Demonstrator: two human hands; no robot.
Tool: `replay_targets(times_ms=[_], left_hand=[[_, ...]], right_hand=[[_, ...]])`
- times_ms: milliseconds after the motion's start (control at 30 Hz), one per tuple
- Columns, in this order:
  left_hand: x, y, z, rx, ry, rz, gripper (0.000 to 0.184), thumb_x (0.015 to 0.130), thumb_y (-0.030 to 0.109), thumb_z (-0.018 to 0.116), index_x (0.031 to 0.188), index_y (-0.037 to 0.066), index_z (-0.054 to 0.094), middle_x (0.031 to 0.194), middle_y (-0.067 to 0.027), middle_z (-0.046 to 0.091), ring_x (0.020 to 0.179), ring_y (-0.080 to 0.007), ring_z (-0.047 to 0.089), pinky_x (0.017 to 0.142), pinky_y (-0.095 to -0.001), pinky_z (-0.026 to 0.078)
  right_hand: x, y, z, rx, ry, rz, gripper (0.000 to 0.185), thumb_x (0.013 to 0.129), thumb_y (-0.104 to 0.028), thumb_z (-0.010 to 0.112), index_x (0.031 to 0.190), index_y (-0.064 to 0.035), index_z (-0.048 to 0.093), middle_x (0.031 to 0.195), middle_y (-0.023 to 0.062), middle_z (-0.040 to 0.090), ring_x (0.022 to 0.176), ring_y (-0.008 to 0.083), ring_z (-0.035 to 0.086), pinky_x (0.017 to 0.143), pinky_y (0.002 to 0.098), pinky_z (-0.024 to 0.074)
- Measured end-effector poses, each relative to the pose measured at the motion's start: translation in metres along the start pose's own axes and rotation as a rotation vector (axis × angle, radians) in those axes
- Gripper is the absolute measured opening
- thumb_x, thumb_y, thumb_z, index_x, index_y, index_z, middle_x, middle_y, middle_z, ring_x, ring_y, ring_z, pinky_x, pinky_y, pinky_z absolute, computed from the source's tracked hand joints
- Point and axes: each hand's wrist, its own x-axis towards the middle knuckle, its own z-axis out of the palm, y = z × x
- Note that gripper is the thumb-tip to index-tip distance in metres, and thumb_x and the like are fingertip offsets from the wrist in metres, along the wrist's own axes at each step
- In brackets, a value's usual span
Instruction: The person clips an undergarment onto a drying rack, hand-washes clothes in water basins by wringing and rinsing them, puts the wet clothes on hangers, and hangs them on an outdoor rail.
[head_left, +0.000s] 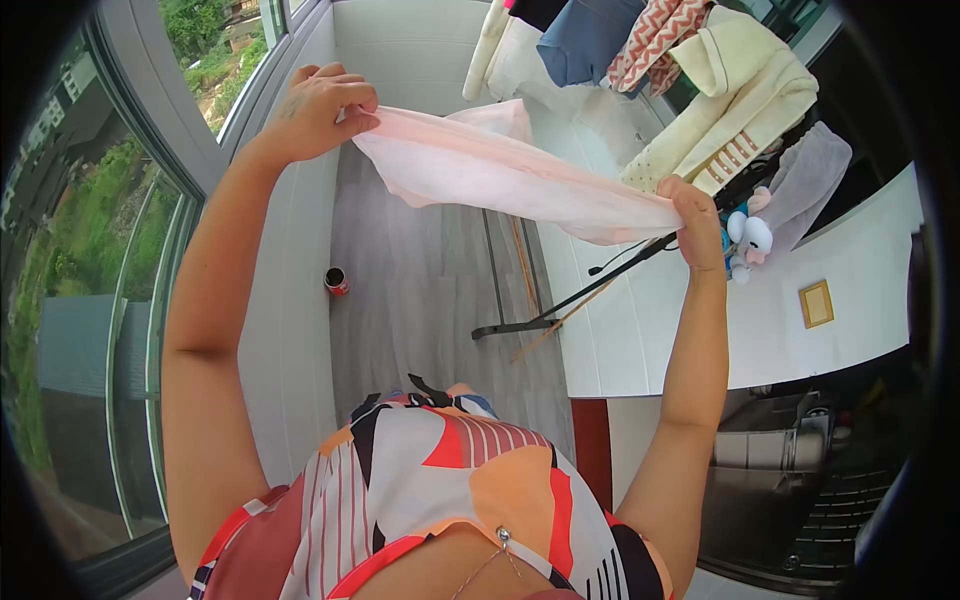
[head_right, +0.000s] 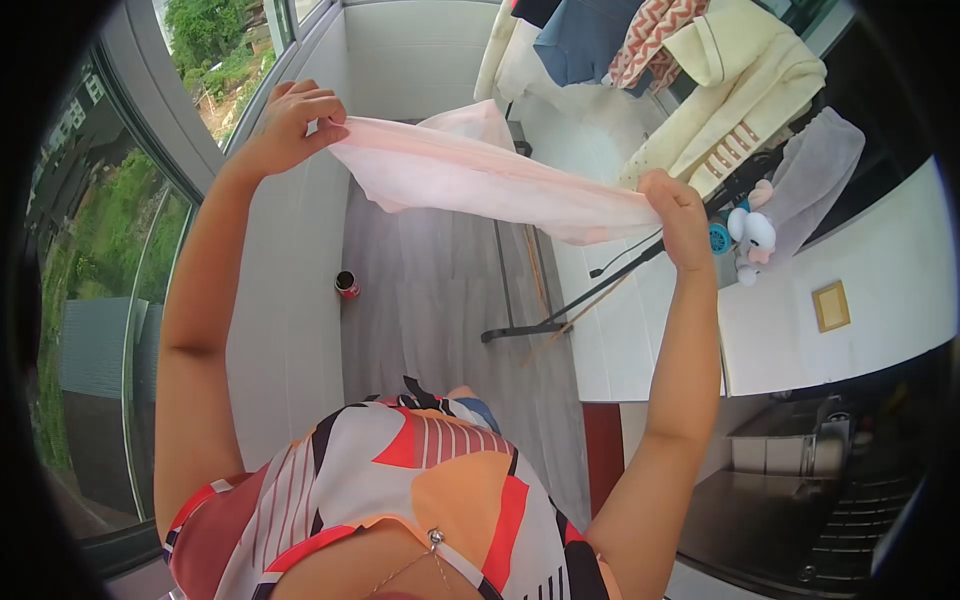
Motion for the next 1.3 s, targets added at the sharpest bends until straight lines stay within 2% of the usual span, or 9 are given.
replay_targets(times_ms=[67,167,233,433,567,633,700,867,1300], left_hand=[[0.003,0.005,0.003,0.074,0.067,0.028,0.014,0.076,0.019,0.069,0.076,0.011,0.057,0.074,0.0029,0.057,0.083,-0.0162,0.052,0.091,-0.0401,0.034],[0.062,-0.074,0.023,0.173,0.066,0.087,0.015,0.076,0.019,0.069,0.075,0.011,0.057,0.073,0.0028,0.056,0.083,-0.0165,0.052,0.089,-0.0389,0.034],[0.09,-0.1,0.039,0.222,0.131,0.103,0.015,0.076,0.02,0.069,0.075,0.01,0.057,0.074,0.0023,0.055,0.082,-0.0172,0.052,0.087,-0.0384,0.034],[0.141,-0.151,0.069,0.295,0.158,0.052,0.015,0.075,0.02,0.069,0.073,0.011,0.057,0.075,0.0022,0.056,0.082,-0.0182,0.052,0.086,-0.0391,0.033],[0.15,-0.157,0.082,0.282,0.19,-0.057,0.013,0.073,0.018,0.07,0.072,0.014,0.059,0.074,0.0036,0.056,0.085,-0.018,0.051,0.092,-0.042,0.032],[0.142,-0.185,0.148,0.222,-0.118,0.003,0.011,0.072,0.016,0.071,0.072,0.015,0.06,0.074,0.0041,0.056,0.086,-0.0171,0.051,0.098,-0.0443,0.03],[0.142,-0.221,0.177,0.322,-0.269,-0.038,0.01,0.072,0.015,0.071,0.072,0.015,0.061,0.074,0.0043,0.056,0.088,-0.0164,0.051,0.101,-0.0455,0.027],[0.2,-0.301,0.193,0.275,-0.02,-0.032,0.018,0.068,0.017,0.073,0.071,0.012,0.056,0.077,0.0025,0.054,0.084,-0.0186,0.05,0.095,-0.0449,0.03],[0.376,-0.543,0.286,0.137,-0.089,-0.041,0.01,0.07,0.02,0.074,0.078,0.016,0.069,0.079,0.004,0.059,0.087,-0.0171,0.052,0.086,-0.0384,0.032]], right_hand=[[0.0,-0.028,0.006,-0.533,-0.027,-0.088,0.036,0.076,-0.025,0.071,0.061,-0.0049,0.046,0.068,-0.0004,0.046,0.067,0.0135,0.04,0.065,0.0299,0.0324],[0.091,-0.001,0.03,-1.068,0.091,-0.258,0.021,0.077,-0.026,0.068,0.068,-0.0078,0.063,0.057,0.0015,0.05,0.071,0.0196,0.047,0.08,0.0355,0.0324],[0.13,0.014,0.013,-1.148,0.151,-0.319,0.018,0.079,-0.028,0.066,0.075,-0.0109,0.068,0.065,-0.0001,0.056,0.077,0.0196,0.051,0.088,0.0382,0.0297],[0.197,0.042,0.011,-1.213,0.076,-0.429,0.016,0.073,-0.026,0.07,0.073,-0.0104,0.064,0.071,-0.001,0.055,0.081,0.0189,0.05,0.09,0.04,0.0297],[0.246,0.094,0.024,-1.086,0.269,-0.582,0.013,0.072,-0.023,0.07,0.073,-0.0117,0.063,0.071,-0.0023,0.056,0.08,0.0202,0.051,0.095,0.043,0.0287],[0.261,0.15,0.055,-1.114,-0.213,-0.406,0.012,0.074,-0.022,0.069,0.074,-0.0118,0.063,0.073,-0.0016,0.058,0.081,0.0209,0.051,0.096,0.0453,0.0282],[0.281,0.169,0.054,-1.092,-0.104,-0.354,0.011,0.076,-0.021,0.067,0.076,-0.0113,0.064,0.074,-0.0009,0.06,0.082,0.0211,0.052,0.093,0.046,0.0306],[0.339,0.191,0.045,-1.007,-0.008,-0.315,0.012,0.077,-0.022,0.066,0.077,-0.0102,0.063,0.076,-0.0003,0.059,0.082,0.0213,0.051,0.085,0.0428,0.0342],[0.53,0.248,0.118,-0.979,0.287,0.016,0.017,0.075,-0.013,0.067,0.09,-0.0053,0.064,0.074,0.0051,0.058,0.073,0.0263,0.053,0.064,0.0367,0.0438]])
